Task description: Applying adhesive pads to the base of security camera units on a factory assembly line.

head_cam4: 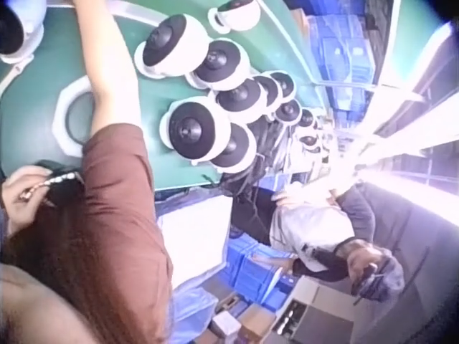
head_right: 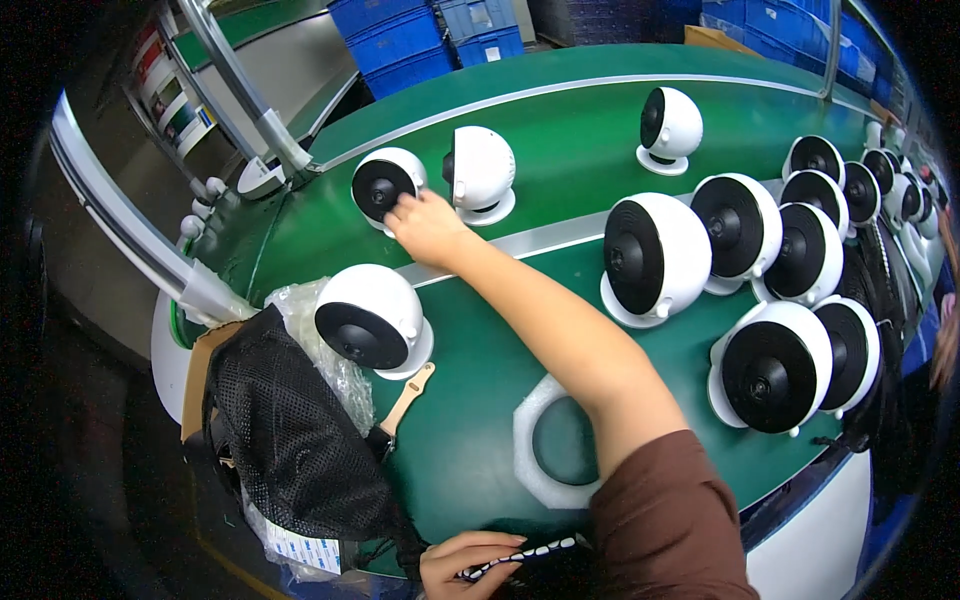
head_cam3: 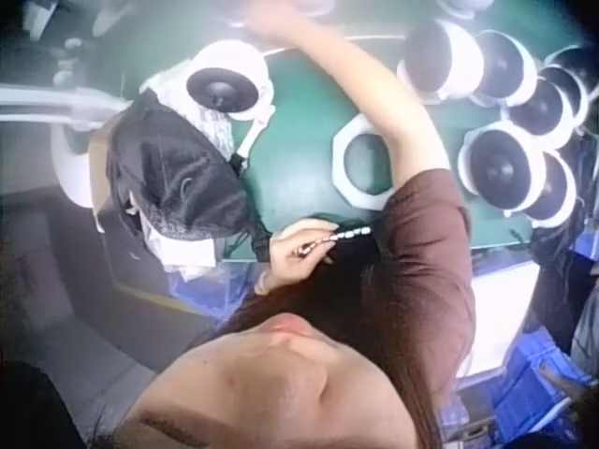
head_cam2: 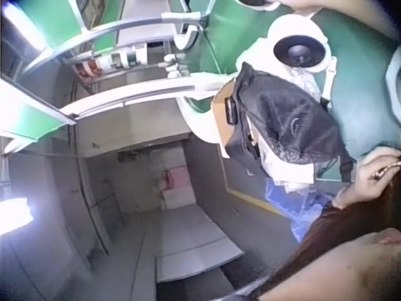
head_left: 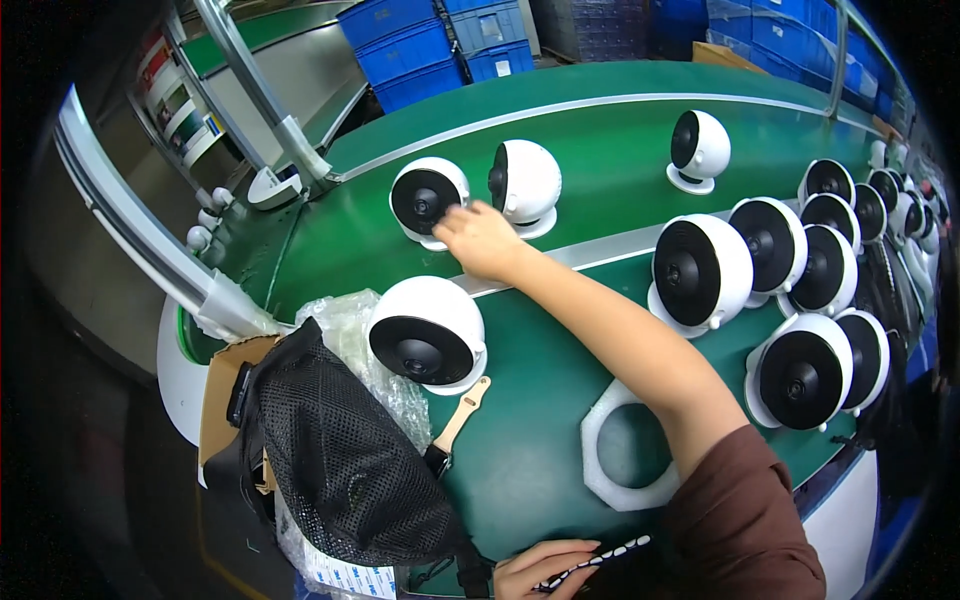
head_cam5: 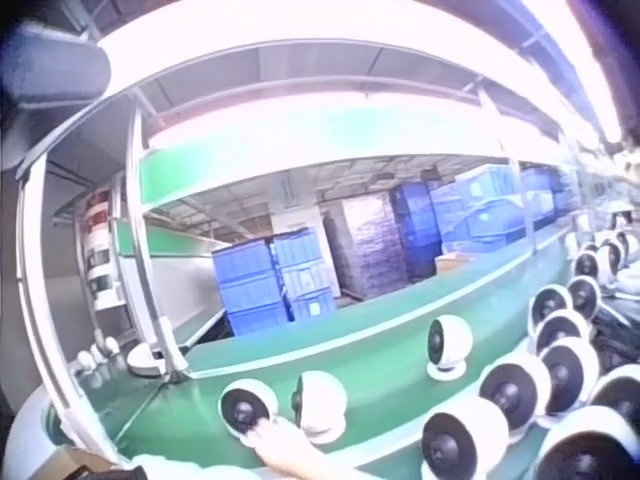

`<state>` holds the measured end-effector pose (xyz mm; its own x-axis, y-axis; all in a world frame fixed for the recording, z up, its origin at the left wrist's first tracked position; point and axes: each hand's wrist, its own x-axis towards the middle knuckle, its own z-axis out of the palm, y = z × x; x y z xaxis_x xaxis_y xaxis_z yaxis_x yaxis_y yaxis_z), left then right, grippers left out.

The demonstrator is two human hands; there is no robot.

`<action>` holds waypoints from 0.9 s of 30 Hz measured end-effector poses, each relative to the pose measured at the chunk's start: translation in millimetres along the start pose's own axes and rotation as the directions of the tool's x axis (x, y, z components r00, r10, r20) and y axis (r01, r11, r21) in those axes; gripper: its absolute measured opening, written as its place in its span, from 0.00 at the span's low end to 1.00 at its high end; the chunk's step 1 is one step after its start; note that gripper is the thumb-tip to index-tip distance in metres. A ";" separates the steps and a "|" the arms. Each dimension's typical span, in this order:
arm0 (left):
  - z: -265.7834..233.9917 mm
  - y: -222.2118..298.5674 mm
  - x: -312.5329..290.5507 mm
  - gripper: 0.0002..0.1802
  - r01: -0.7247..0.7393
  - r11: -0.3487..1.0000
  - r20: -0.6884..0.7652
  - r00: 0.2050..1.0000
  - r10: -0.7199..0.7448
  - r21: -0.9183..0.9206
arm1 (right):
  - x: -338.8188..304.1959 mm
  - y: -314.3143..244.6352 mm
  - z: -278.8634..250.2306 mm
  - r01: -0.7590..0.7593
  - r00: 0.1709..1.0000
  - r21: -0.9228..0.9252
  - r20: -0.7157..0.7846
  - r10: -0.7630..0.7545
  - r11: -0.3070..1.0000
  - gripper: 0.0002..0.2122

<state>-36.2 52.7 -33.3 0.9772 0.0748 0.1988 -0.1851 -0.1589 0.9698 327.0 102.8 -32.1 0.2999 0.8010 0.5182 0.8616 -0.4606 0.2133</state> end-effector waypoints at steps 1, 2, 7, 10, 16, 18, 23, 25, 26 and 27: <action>0.2 -0.2 0.0 0.06 -0.021 1.000 -0.006 1.000 0.022 0.007 | -9.3 2.0 -9.1 0.035 0.933 0.021 -0.360 -0.025 0.999 0.13; 0.9 -0.5 -2.8 0.06 -0.032 0.999 -0.024 0.999 0.032 0.017 | -15.5 0.8 -12.6 -0.103 0.902 0.046 -0.418 0.113 0.994 0.17; 0.9 0.5 -0.2 0.06 -0.015 0.999 -0.008 1.000 0.015 -0.038 | -52.2 24.6 -26.6 -0.553 0.787 0.035 -0.305 0.536 0.832 0.51; 1.1 4.7 -0.3 0.06 -0.047 0.998 -0.026 0.999 0.046 -0.036 | -55.2 41.5 -17.2 -0.620 0.754 0.018 -0.261 0.602 0.784 0.50; -0.5 2.7 -0.3 0.08 0.033 0.998 -0.011 0.999 -0.033 0.061 | -42.1 50.0 -51.8 -0.610 0.742 0.143 -0.243 0.625 0.780 0.46; 5.5 -3.4 4.7 0.07 -0.095 0.993 0.020 0.995 0.093 0.072 | -37.6 51.9 -82.8 -0.571 0.757 0.126 -0.304 0.579 0.812 0.44; 8.2 10.1 3.1 0.07 -0.066 0.989 0.076 0.996 0.056 0.136 | -50.6 19.0 -199.1 -0.529 0.784 -0.108 -0.441 0.437 0.841 0.41; 2.4 12.1 -1.6 0.07 -0.057 0.981 0.049 0.998 0.049 0.185 | -64.4 -26.0 -263.6 -0.172 0.984 -0.499 -0.056 0.167 0.850 0.06; 6.6 13.0 -0.2 0.08 -0.083 0.982 0.055 0.996 0.075 0.171 | -81.1 -38.2 -318.6 0.031 0.946 -0.287 0.316 0.064 0.957 0.09; 10.6 3.9 -1.5 0.08 -0.227 0.963 -0.012 0.973 0.231 0.146 | -105.3 -18.6 -306.0 0.178 0.982 -0.005 0.065 -0.177 0.984 0.10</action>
<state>-37.4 41.6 -31.3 0.9066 0.0481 0.4192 -0.3847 -0.3141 0.8680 154.1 -90.0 162.8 0.1686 0.8930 0.4173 0.8992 -0.3127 0.3060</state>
